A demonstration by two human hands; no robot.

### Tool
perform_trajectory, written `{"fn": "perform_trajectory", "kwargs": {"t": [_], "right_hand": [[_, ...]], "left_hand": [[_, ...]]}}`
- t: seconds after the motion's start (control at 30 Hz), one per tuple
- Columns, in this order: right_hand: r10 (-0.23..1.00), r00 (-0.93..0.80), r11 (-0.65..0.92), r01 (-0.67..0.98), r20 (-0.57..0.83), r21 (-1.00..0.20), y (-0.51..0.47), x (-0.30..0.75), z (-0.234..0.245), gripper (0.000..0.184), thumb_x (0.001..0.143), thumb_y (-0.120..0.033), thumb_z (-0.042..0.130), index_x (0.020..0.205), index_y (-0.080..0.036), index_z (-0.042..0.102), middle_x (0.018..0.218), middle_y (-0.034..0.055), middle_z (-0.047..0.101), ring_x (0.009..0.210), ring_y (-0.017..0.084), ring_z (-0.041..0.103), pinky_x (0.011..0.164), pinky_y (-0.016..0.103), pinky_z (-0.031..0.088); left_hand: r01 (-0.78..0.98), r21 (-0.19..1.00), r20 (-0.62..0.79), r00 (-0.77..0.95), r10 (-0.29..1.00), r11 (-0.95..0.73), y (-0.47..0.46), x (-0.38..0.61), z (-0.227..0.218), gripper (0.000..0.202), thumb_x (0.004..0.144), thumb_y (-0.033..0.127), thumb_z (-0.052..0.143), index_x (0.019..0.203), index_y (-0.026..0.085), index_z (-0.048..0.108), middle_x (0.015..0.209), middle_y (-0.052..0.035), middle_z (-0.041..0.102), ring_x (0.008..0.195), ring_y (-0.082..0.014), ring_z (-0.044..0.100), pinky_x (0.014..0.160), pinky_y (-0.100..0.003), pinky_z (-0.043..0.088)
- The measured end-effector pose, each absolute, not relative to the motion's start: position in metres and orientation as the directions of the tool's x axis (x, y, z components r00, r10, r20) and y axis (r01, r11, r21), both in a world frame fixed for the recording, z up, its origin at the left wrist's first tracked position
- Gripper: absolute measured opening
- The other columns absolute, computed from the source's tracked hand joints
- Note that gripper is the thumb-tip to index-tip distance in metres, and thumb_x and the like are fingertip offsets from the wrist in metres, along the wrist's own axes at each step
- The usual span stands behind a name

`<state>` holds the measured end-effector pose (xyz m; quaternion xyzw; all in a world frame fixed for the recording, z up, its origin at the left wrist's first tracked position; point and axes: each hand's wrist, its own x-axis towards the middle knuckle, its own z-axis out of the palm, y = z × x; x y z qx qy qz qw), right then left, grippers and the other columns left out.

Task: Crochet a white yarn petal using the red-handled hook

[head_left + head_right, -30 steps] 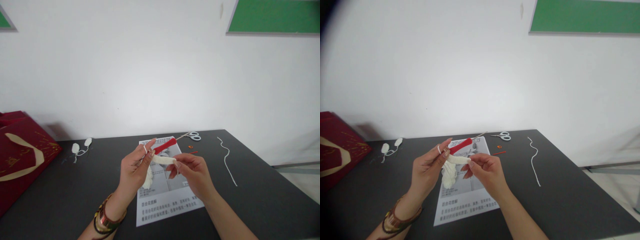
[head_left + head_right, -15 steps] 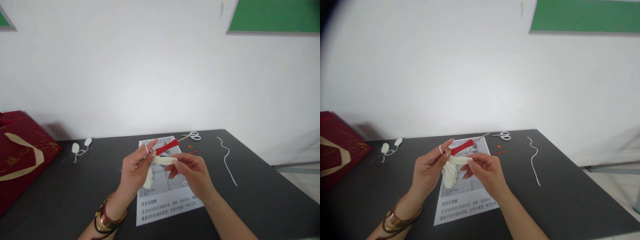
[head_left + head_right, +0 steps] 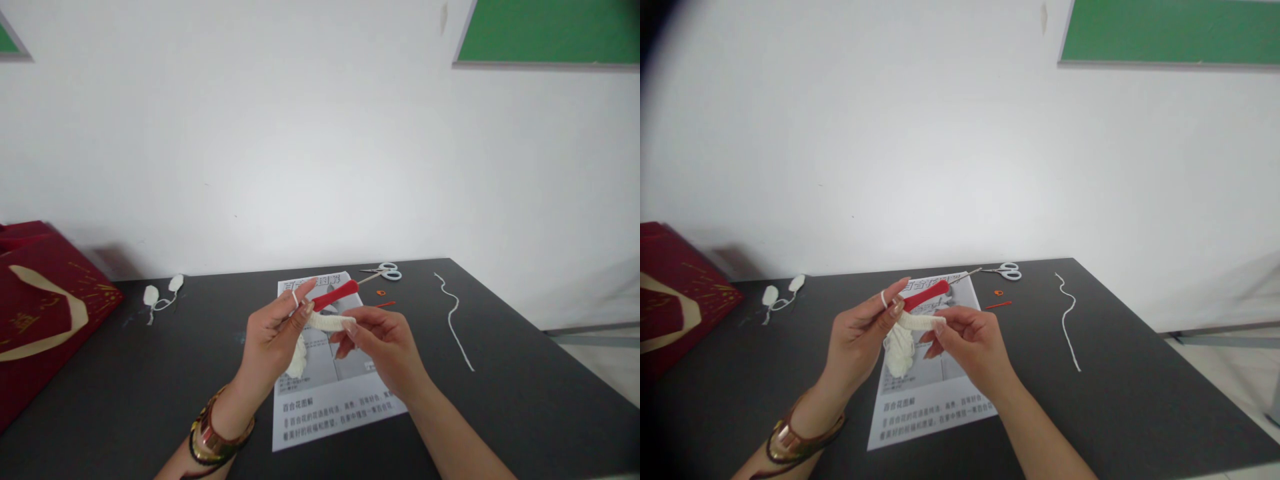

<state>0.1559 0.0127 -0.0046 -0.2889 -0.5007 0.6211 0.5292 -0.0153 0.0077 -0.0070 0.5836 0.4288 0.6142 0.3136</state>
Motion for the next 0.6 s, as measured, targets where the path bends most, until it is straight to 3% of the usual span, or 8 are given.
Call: {"fn": "perform_trajectory", "kwargs": {"t": [0.33, 0.47, 0.6], "right_hand": [[0.932, -0.294, 0.076, -0.408, 0.21, -0.91, 0.0145, 0.1578, -0.0087, 0.011, 0.076, -0.026, 0.07, 0.077, -0.015, 0.071, 0.064, 0.0043, 0.073, 0.048, 0.012, 0.064, 0.051, 0.024, 0.053], [0.915, -0.324, 0.077, -0.441, 0.239, -0.894, 0.0143, 0.1592, -0.0103, 0.009, 0.078, -0.023, 0.068, 0.079, -0.015, 0.072, 0.067, 0.0041, 0.073, 0.051, 0.012, 0.065, 0.053, 0.023, 0.053], [0.906, -0.345, 0.068, -0.456, 0.246, -0.887, 0.0127, 0.1599, -0.01, 0.01, 0.08, -0.022, 0.066, 0.082, -0.015, 0.072, 0.069, 0.0046, 0.074, 0.052, 0.012, 0.066, 0.054, 0.023, 0.053]], "left_hand": [[-0.055, 0.945, 0.313, -0.141, 0.939, -0.323, 0.0102, -0.0132, -0.0112, 0.035, 0.079, 0.026, 0.066, 0.113, 0.025, 0.067, 0.095, -0.002, 0.073, 0.079, -0.0132, 0.061, 0.073, -0.022, 0.047], [-0.18, 0.947, 0.248, -0.124, 0.961, -0.268, 0.0112, -0.0112, -0.0109, 0.034, 0.078, 0.026, 0.067, 0.113, 0.025, 0.067, 0.092, -0.0014, 0.074, 0.076, -0.0119, 0.062, 0.069, -0.02, 0.047], [-0.196, 0.944, 0.244, -0.119, 0.962, -0.264, 0.0101, -0.0108, -0.0106, 0.034, 0.079, 0.025, 0.066, 0.113, 0.025, 0.067, 0.092, -0.0008, 0.074, 0.076, -0.0113, 0.061, 0.07, -0.02, 0.046]]}}
